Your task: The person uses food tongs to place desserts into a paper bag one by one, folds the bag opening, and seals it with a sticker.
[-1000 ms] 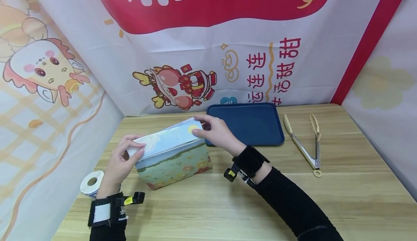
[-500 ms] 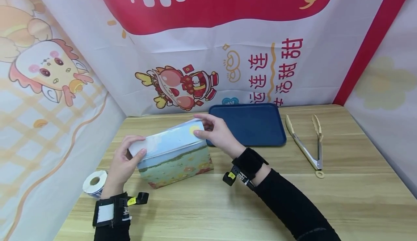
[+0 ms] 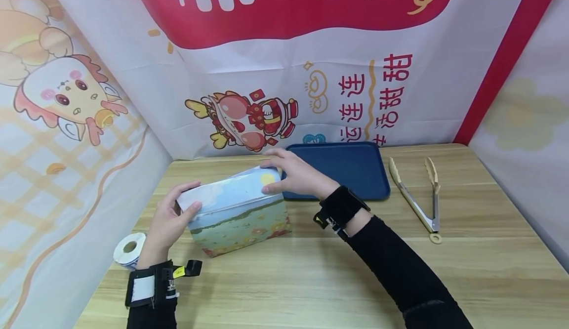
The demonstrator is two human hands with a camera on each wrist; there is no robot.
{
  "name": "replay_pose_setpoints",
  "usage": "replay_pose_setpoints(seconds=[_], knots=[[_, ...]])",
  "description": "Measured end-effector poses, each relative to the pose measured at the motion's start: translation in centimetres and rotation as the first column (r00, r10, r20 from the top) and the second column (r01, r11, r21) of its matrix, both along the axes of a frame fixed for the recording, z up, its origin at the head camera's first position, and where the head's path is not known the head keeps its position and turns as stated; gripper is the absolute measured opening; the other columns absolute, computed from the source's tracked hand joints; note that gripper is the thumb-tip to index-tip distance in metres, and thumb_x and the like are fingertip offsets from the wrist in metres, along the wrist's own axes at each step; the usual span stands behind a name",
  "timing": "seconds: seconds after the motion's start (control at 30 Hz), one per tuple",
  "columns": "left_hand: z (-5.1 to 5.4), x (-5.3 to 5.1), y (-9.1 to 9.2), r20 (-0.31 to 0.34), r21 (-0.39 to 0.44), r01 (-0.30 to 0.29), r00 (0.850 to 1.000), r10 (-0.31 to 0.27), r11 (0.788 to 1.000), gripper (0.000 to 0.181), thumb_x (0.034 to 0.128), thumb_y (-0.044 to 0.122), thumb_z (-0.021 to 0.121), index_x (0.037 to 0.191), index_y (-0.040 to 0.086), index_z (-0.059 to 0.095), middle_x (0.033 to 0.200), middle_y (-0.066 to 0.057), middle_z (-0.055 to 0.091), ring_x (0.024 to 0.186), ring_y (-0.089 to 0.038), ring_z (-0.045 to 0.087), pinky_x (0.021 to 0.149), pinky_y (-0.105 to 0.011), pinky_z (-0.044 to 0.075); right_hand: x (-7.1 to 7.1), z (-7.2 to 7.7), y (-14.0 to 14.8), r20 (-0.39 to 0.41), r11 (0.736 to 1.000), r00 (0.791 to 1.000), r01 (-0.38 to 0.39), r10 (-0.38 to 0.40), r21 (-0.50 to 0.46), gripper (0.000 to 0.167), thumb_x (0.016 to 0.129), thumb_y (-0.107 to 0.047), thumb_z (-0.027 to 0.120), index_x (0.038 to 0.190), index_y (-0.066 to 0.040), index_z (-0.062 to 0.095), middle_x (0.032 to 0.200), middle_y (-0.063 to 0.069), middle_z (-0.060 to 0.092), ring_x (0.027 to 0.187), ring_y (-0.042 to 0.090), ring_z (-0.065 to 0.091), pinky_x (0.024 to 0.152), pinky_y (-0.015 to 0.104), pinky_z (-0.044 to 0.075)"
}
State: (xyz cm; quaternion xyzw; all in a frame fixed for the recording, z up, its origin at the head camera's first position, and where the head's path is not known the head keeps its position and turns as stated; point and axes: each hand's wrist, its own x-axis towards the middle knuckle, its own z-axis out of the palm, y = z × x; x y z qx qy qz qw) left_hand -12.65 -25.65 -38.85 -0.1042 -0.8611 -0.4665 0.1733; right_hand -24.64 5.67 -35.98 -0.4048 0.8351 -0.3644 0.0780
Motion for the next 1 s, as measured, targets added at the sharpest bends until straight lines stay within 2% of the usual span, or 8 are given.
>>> replay_pose_setpoints(seconds=[0.1, 0.23, 0.33, 0.5, 0.73, 1.0], knots=[[0.0, 0.0, 0.0, 0.036, -0.005, -0.031, 0.999, 0.031, 1.000, 0.036, 0.0928, 0.007, 0.064, 0.129, 0.005, 0.057, 0.125, -0.013, 0.060, 0.101, -0.004, 0.052, 0.080, -0.015, 0.045, -0.1, 0.1, -0.1, -0.049, 0.999, 0.998, -0.023, 0.025, 0.041, 0.058, 0.087, -0.040, 0.072, 0.138, -0.017, 0.056, 0.146, 0.006, 0.052, 0.134, 0.025, 0.046, 0.110, 0.050, 0.039], [0.1, 0.0, 0.1, 0.077, 0.015, -0.061, 0.995, 0.060, 0.998, 0.035, 0.0932, 0.011, 0.065, 0.127, 0.005, 0.058, 0.123, -0.013, 0.061, 0.100, -0.006, 0.054, 0.079, -0.016, 0.047, 0.0, 0.2, -0.2, -0.163, 0.996, 0.986, -0.015, 0.030, 0.089, 0.057, 0.087, -0.042, 0.071, 0.135, -0.014, 0.058, 0.137, 0.006, 0.060, 0.125, 0.023, 0.055, 0.106, 0.045, 0.045], [0.0, 0.0, 0.2, 0.080, 0.044, -0.075, 0.994, 0.071, 0.996, 0.034, 0.0930, 0.011, 0.065, 0.126, 0.005, 0.060, 0.121, -0.013, 0.062, 0.098, -0.005, 0.055, 0.078, -0.016, 0.047, 0.1, 0.3, -0.3, -0.234, 0.993, 0.972, -0.003, 0.031, 0.118, 0.055, 0.088, -0.043, 0.070, 0.132, -0.013, 0.061, 0.134, 0.007, 0.063, 0.124, 0.023, 0.058, 0.106, 0.044, 0.046], [0.0, -0.1, 0.4, 0.071, 0.088, -0.099, 0.993, 0.092, 0.991, 0.032, 0.0927, 0.008, 0.065, 0.124, 0.002, 0.061, 0.119, -0.013, 0.063, 0.097, -0.005, 0.056, 0.078, -0.016, 0.047, 0.3, 0.1, -0.3, -0.303, 0.990, 0.953, 0.023, 0.020, 0.136, 0.053, 0.088, -0.044, 0.069, 0.130, -0.013, 0.063, 0.131, 0.007, 0.065, 0.122, 0.023, 0.060, 0.103, 0.044, 0.048], [0.0, -0.1, 1.0, 0.120, 0.155, -0.160, 0.983, 0.142, 0.975, 0.030, 0.0926, 0.004, 0.063, 0.123, 0.002, 0.062, 0.119, -0.010, 0.062, 0.098, -0.009, 0.057, 0.077, -0.018, 0.050, 0.0, -0.7, -0.4, -0.329, 0.997, 0.944, 0.045, -0.023, 0.060, 0.046, 0.087, -0.043, 0.070, 0.122, -0.014, 0.069, 0.118, 0.004, 0.072, 0.108, 0.019, 0.066, 0.092, 0.040, 0.052], [0.3, -0.2, 1.5, 0.198, 0.282, -0.235, 0.963, 0.184, 0.930, 0.028, 0.0928, 0.000, 0.061, 0.121, 0.000, 0.063, 0.110, 0.007, 0.062, 0.098, -0.010, 0.059, 0.080, -0.019, 0.051, 0.0, -0.9, -0.6, -0.308, 0.998, 0.949, 0.066, -0.066, -0.010, 0.039, 0.086, -0.040, 0.073, 0.115, -0.014, 0.072, 0.109, 0.002, 0.074, 0.099, 0.019, 0.068, 0.083, 0.037, 0.053]])
